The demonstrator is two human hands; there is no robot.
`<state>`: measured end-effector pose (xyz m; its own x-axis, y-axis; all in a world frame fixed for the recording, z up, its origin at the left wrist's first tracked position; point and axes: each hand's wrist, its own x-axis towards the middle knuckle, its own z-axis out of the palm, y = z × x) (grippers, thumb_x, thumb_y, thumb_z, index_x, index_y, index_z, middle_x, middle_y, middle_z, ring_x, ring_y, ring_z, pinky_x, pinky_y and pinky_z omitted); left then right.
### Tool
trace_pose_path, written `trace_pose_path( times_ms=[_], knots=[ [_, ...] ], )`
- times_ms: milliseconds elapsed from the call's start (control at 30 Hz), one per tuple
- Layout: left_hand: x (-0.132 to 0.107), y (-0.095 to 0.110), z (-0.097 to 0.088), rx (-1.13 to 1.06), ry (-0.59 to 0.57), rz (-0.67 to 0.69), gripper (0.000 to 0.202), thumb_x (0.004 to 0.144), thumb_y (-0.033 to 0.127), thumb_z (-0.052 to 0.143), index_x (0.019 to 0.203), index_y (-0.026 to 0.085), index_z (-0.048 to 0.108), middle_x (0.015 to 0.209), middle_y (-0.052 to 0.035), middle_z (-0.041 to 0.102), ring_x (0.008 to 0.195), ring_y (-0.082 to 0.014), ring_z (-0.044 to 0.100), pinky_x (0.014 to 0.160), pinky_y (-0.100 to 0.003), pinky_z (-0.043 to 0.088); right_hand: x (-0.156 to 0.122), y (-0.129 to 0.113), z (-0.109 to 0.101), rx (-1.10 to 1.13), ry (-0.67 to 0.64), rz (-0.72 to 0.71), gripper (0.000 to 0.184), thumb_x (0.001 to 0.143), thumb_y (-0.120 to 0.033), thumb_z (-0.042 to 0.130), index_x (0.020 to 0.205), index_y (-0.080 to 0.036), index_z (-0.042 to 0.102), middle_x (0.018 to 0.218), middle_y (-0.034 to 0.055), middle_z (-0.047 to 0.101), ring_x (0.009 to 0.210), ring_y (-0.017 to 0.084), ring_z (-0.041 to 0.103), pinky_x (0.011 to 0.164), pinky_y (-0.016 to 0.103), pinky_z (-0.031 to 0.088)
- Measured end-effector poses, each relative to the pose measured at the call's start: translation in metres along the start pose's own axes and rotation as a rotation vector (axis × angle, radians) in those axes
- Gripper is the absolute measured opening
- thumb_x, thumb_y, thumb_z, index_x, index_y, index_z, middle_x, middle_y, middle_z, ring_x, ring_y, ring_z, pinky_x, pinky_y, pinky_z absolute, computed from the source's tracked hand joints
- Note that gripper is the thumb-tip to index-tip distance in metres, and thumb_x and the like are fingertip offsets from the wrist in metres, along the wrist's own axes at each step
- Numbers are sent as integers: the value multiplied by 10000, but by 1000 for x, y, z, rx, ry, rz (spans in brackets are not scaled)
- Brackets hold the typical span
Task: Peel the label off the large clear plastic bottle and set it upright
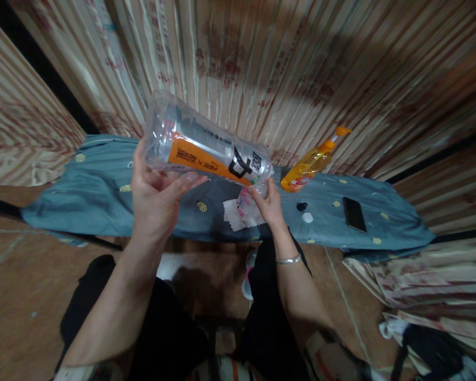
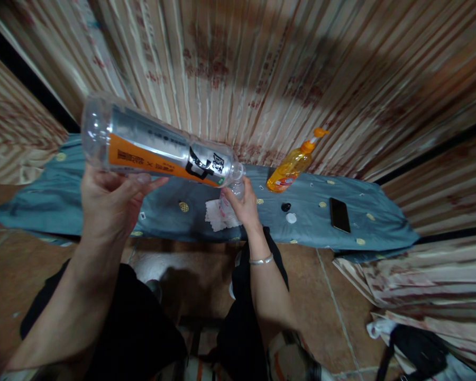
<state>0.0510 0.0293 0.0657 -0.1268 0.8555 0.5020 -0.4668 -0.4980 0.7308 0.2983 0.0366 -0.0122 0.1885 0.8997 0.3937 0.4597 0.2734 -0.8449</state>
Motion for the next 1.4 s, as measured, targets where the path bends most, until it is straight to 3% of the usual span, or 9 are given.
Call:
trace_pose_path(
  times_ms=[233,400,700,1400],
  knots=[
    [2,-1,-1,24,-3,19,723,565,70,922,1161,329,605,1300,12,640,1051,-205,685,717,-312,688,0,0,0,-19,18,-13,527,820,-586,695,1180,-214,600,1132,95,711,1022,277,654,955,458,505],
    [2,-6,-1,-18,15,30,739,546,130,960,1161,341,609,1231,21,659,1043,-208,691,666,-280,678,-1,-2,0,-14,15,-24,511,831,-571,692,1180,-211,592,1094,87,715,1003,268,655,934,442,516],
    [2,-4,1,-30,34,8,678,572,78,922,1123,324,615,1243,24,667,959,-177,699,660,-275,686,-1,-2,-1,-24,4,12,547,825,-578,695,1208,-201,592,1098,97,708,1004,282,651,948,456,501],
    [5,-1,7,-63,48,9,629,519,67,950,1027,306,664,1225,41,684,1034,-211,677,617,-269,680,-1,-3,-1,-26,4,3,561,830,-595,680,1208,-190,594,1088,101,709,999,282,657,930,439,502]
  ],
)
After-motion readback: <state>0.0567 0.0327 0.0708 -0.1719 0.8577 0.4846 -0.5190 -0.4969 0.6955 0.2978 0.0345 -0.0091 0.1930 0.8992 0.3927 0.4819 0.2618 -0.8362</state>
